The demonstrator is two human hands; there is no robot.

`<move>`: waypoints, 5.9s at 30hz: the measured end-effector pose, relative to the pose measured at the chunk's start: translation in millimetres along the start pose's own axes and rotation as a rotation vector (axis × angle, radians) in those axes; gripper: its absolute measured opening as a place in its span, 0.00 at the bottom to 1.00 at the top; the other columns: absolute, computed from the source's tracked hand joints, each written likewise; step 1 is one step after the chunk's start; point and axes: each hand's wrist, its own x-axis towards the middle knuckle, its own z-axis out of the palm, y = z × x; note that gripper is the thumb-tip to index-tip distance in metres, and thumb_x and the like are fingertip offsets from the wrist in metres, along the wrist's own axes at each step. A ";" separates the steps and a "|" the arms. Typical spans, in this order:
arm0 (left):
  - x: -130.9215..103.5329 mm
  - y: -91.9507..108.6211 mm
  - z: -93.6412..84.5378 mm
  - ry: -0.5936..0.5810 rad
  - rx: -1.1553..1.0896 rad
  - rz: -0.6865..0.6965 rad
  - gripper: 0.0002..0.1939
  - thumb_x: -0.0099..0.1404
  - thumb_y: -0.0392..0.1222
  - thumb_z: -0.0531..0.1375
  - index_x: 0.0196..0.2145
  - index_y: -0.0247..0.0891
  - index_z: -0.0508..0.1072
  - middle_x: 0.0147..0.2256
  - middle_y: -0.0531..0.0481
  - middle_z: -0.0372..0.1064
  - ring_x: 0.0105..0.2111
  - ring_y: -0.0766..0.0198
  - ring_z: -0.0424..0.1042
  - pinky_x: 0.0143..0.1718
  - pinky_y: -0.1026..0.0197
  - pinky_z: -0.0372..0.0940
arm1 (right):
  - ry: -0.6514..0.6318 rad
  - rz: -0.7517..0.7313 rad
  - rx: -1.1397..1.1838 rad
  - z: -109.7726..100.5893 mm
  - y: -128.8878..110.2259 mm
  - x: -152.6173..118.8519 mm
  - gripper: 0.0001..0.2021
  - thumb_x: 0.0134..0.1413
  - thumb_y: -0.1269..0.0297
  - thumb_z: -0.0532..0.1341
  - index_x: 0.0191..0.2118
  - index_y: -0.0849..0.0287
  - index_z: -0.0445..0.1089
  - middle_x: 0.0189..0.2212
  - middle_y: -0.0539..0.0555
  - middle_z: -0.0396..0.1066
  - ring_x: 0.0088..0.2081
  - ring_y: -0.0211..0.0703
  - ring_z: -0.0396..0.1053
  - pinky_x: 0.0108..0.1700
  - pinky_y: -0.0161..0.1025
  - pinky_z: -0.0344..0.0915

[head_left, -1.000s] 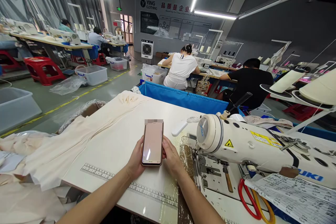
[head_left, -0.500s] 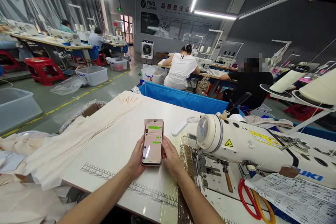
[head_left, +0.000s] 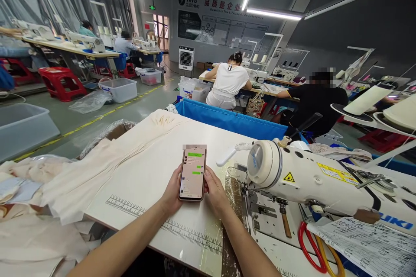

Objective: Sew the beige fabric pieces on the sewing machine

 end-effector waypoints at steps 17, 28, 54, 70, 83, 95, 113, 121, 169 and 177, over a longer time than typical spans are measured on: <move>7.4 14.9 -14.3 -0.054 -0.041 0.035 0.26 0.68 0.55 0.48 0.49 0.31 0.71 0.39 0.39 0.75 0.40 0.51 0.74 0.42 0.53 0.68 | 0.190 -0.705 -0.916 9.3 -10.2 -14.7 0.20 0.61 0.73 0.51 0.58 0.60 0.59 0.48 0.61 0.68 0.50 0.53 0.64 0.49 0.54 0.66; 4.6 25.2 -14.8 -0.058 -0.018 0.095 0.29 0.69 0.56 0.44 0.53 0.30 0.68 0.38 0.36 0.74 0.40 0.49 0.74 0.42 0.51 0.68 | -0.057 -0.850 -0.985 18.9 -13.3 -20.0 0.18 0.52 0.82 0.48 0.46 0.58 0.63 0.54 0.54 0.67 0.57 0.51 0.59 0.51 0.50 0.60; 4.2 22.6 -14.6 -0.044 -0.050 0.075 0.27 0.69 0.54 0.45 0.56 0.35 0.67 0.45 0.40 0.73 0.41 0.52 0.74 0.45 0.51 0.68 | -0.053 -0.841 -1.013 16.8 -13.0 -17.3 0.22 0.49 0.84 0.48 0.47 0.56 0.61 0.56 0.54 0.65 0.60 0.51 0.55 0.56 0.55 0.54; 1.6 25.4 -12.4 -0.033 -0.067 0.058 0.27 0.69 0.54 0.46 0.54 0.34 0.69 0.43 0.40 0.74 0.41 0.51 0.74 0.44 0.51 0.68 | -0.050 -0.832 -1.013 16.8 -13.0 -18.6 0.24 0.48 0.83 0.49 0.48 0.54 0.61 0.56 0.52 0.65 0.60 0.50 0.55 0.58 0.56 0.53; 4.7 21.5 -17.1 -0.077 -0.069 0.086 0.26 0.68 0.55 0.49 0.53 0.35 0.69 0.44 0.41 0.73 0.42 0.52 0.74 0.46 0.52 0.68 | -0.111 -0.833 -1.054 20.5 -13.5 -20.5 0.21 0.49 0.82 0.49 0.47 0.55 0.61 0.56 0.52 0.65 0.62 0.51 0.53 0.60 0.57 0.49; 5.5 21.0 -14.7 -0.029 -0.069 0.082 0.24 0.69 0.52 0.47 0.50 0.33 0.72 0.43 0.43 0.74 0.45 0.54 0.72 0.48 0.57 0.66 | -0.106 -0.833 -1.068 22.8 -16.1 -21.7 0.21 0.51 0.81 0.49 0.48 0.54 0.60 0.57 0.51 0.64 0.62 0.50 0.53 0.61 0.58 0.49; -1.3 11.7 -11.0 -0.036 -0.059 0.028 0.23 0.70 0.51 0.48 0.52 0.33 0.70 0.46 0.42 0.73 0.47 0.53 0.71 0.48 0.55 0.66 | 0.260 -1.008 -0.899 15.2 -22.4 -17.5 0.18 0.58 0.80 0.56 0.52 0.58 0.63 0.43 0.56 0.73 0.49 0.50 0.66 0.51 0.56 0.64; -0.9 10.3 -9.3 -0.009 -0.051 0.000 0.22 0.69 0.52 0.49 0.49 0.34 0.72 0.42 0.44 0.75 0.46 0.54 0.72 0.46 0.57 0.67 | 0.287 -0.999 -0.885 9.4 -24.9 -15.5 0.19 0.57 0.80 0.56 0.53 0.58 0.63 0.43 0.57 0.72 0.49 0.50 0.65 0.50 0.56 0.66; -1.5 7.4 -13.6 -0.138 -0.031 0.025 0.23 0.67 0.54 0.52 0.50 0.35 0.72 0.43 0.44 0.75 0.44 0.53 0.73 0.47 0.56 0.66 | 0.260 -0.953 -1.021 10.2 -27.1 -14.9 0.21 0.59 0.77 0.56 0.57 0.60 0.60 0.48 0.58 0.70 0.53 0.51 0.62 0.49 0.51 0.64; -2.8 8.4 -11.1 -0.127 -0.012 0.067 0.21 0.68 0.52 0.52 0.50 0.36 0.72 0.42 0.45 0.75 0.45 0.54 0.73 0.47 0.57 0.66 | 0.266 -0.971 -0.990 9.2 -27.1 -17.3 0.19 0.58 0.78 0.54 0.55 0.61 0.62 0.46 0.59 0.70 0.52 0.52 0.63 0.49 0.52 0.64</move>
